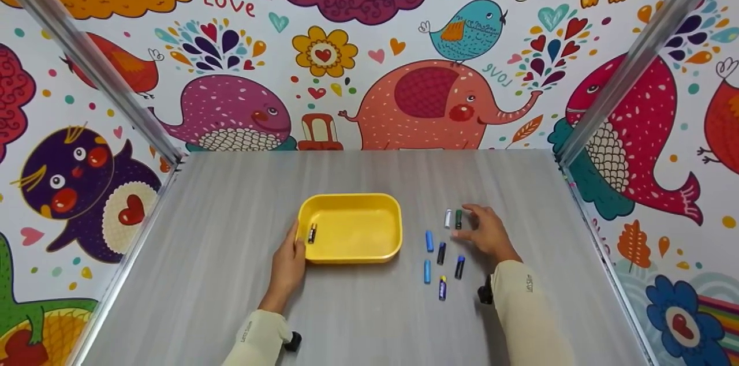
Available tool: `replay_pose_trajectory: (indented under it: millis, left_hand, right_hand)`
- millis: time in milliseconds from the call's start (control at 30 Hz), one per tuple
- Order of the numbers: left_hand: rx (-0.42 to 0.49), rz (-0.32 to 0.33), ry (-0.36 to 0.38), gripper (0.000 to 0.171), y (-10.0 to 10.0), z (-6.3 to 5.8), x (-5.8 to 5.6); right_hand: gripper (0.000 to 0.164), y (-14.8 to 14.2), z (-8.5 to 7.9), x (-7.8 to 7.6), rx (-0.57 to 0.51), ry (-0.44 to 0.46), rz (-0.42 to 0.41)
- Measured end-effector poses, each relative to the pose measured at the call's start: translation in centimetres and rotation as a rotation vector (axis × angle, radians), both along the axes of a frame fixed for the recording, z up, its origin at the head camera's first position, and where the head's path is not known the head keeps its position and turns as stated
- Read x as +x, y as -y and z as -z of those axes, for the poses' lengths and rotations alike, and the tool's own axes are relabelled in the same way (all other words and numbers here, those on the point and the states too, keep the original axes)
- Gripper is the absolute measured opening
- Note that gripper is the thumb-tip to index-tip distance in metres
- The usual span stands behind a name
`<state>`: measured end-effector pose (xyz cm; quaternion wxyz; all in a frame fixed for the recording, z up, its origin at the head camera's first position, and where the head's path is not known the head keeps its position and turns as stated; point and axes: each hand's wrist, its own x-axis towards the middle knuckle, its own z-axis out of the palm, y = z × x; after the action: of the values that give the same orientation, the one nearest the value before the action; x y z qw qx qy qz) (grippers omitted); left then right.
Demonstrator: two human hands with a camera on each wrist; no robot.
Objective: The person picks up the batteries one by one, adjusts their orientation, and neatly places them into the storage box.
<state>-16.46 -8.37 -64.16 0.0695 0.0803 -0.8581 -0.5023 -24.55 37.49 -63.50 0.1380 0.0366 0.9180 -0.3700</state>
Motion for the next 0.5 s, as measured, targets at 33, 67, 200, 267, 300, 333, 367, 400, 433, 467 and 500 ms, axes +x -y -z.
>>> replay_pose_trajectory:
  millis: [33, 67, 200, 267, 300, 333, 367, 400, 433, 467, 500]
  left_hand:
    - [0.0, 0.001, -0.002, 0.054, -0.01, 0.02, -0.02]
    - [0.002, 0.003, -0.001, 0.054, -0.04, 0.01, -0.05]
    - [0.01, 0.008, 0.003, 0.054, -0.02, -0.02, -0.06]
    - [0.009, 0.009, 0.002, 0.054, 0.01, -0.01, -0.06]
    - [0.009, 0.008, 0.001, 0.054, 0.04, -0.01, -0.04]
    - [0.007, 0.007, -0.001, 0.054, 0.06, 0.02, -0.03]
    - [0.005, 0.006, -0.003, 0.054, 0.06, 0.01, 0.01]
    - [0.007, 0.007, -0.004, 0.054, 0.06, 0.0, 0.03]
    - [0.004, 0.006, -0.002, 0.054, 0.06, 0.03, 0.07]
    - [0.003, 0.005, 0.0, 0.054, 0.05, 0.05, 0.1]
    - [0.001, 0.004, 0.001, 0.054, 0.03, 0.09, 0.12]
  right_hand:
    - [0.095, -0.01, 0.05, -0.06, 0.004, 0.006, 0.002]
    - [0.096, 0.0, 0.08, -0.1, 0.008, 0.014, 0.005]
    - [0.097, 0.04, 0.14, -0.3, 0.02, 0.039, 0.013]
    - [0.097, 0.08, 0.16, -0.39, 0.023, 0.042, 0.014]
    - [0.095, 0.07, 0.19, -0.44, 0.024, 0.042, 0.017]
    - [0.094, 0.08, 0.22, -0.46, 0.027, 0.039, 0.016]
    - [0.094, 0.11, 0.22, -0.44, 0.03, 0.036, 0.014]
    - [0.093, 0.12, 0.23, -0.43, 0.035, 0.033, 0.01]
    - [0.093, 0.15, 0.21, -0.37, 0.038, 0.032, 0.007]
    - [0.093, 0.18, 0.18, -0.31, 0.039, 0.032, 0.004]
    - [0.093, 0.19, 0.17, -0.26, 0.038, 0.035, 0.001]
